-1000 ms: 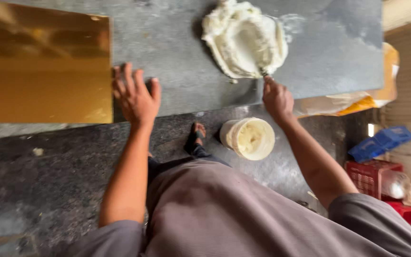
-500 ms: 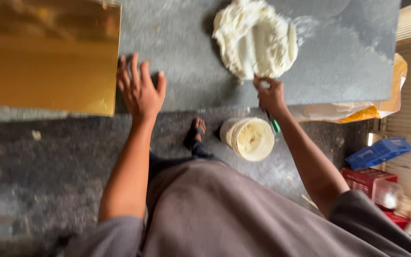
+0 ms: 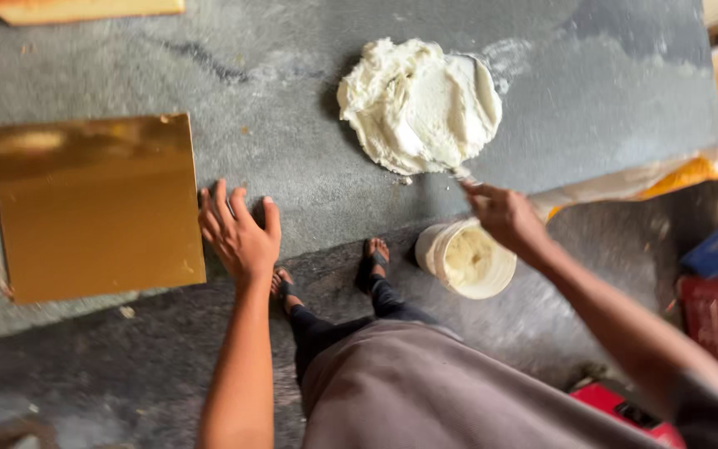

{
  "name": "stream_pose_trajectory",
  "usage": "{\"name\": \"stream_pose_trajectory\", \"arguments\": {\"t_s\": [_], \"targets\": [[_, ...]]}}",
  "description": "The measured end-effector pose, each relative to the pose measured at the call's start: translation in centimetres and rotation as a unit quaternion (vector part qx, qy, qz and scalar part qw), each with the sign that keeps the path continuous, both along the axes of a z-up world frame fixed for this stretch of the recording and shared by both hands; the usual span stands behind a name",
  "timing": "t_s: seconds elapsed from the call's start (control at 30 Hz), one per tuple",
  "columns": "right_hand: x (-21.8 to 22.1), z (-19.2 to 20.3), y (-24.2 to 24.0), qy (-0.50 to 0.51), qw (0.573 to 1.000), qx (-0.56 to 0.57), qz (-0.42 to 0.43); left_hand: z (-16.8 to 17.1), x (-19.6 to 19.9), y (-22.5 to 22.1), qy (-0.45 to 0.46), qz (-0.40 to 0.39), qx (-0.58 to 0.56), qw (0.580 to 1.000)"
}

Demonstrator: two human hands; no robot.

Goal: The person wipes a square gold-colored board with a blue cloth and then spreads white cream onto the workbench using a metal spatula.

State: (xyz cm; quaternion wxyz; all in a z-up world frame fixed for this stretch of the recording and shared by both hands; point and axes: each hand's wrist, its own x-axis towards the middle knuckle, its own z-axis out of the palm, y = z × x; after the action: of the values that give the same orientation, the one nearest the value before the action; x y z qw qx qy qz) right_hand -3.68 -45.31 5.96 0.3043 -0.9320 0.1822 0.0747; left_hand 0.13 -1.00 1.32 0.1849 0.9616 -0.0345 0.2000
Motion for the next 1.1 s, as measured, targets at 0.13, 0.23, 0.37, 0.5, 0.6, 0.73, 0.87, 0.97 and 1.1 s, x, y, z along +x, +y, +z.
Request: {"name": "stream_pose_trajectory", "arguments": {"t_s": [0.13,0.23,0.37,0.5,0.6,0.73,0.87,0.97,1.1], "targets": [[-2.3,3.2,1.0,-0.018,0.974,-0.209,0.085,-0.3,-0.5,0.4,-0.006,-0.02,0.001,1.0],[-0.5,3.8,6.0,0.071,0.985,0.114,-0.105,-0.7,-0.8,0.4,-0.004,-0.015,-0.004,1.0],[-2.0,4.0,7.6,-0.138,0.953,-0.184,0.199,-0.8,-0.3,1.0,-0.01,-0.027,-0.018,0.999],[-0.2,1.0,4.9,0.011,0.993,-0.118,0.018,-0.9,0.5,1.1,-0.002,-0.006,-0.023,1.0],[-1.1,-1.2,4.4,0.067,0.998,0.015,-0.006,-1.6,-0.7,0.9,-0.018,-0.013,-0.04,0.999],[-2.9,-0.5,3.7,-0.112,0.958,-0.19,0.184,-1.9,0.0,0.7,-0.001,-0.005,-0.039,0.999],[-0.3,0.2,4.0,0.034,0.999,-0.014,-0.034,-1.3,-0.4,1.1,0.0,0.0,-0.032,0.999],[0.9,-1.1,2.6,0.121,0.977,0.174,-0.032,-1.2,-0.6,0.1,-0.024,-0.012,-0.028,0.999],[0.0,-0.4,0.9,-0.223,0.921,-0.145,0.285,-1.1,-0.5,0.8,-0.021,-0.019,-0.045,0.999]]}}
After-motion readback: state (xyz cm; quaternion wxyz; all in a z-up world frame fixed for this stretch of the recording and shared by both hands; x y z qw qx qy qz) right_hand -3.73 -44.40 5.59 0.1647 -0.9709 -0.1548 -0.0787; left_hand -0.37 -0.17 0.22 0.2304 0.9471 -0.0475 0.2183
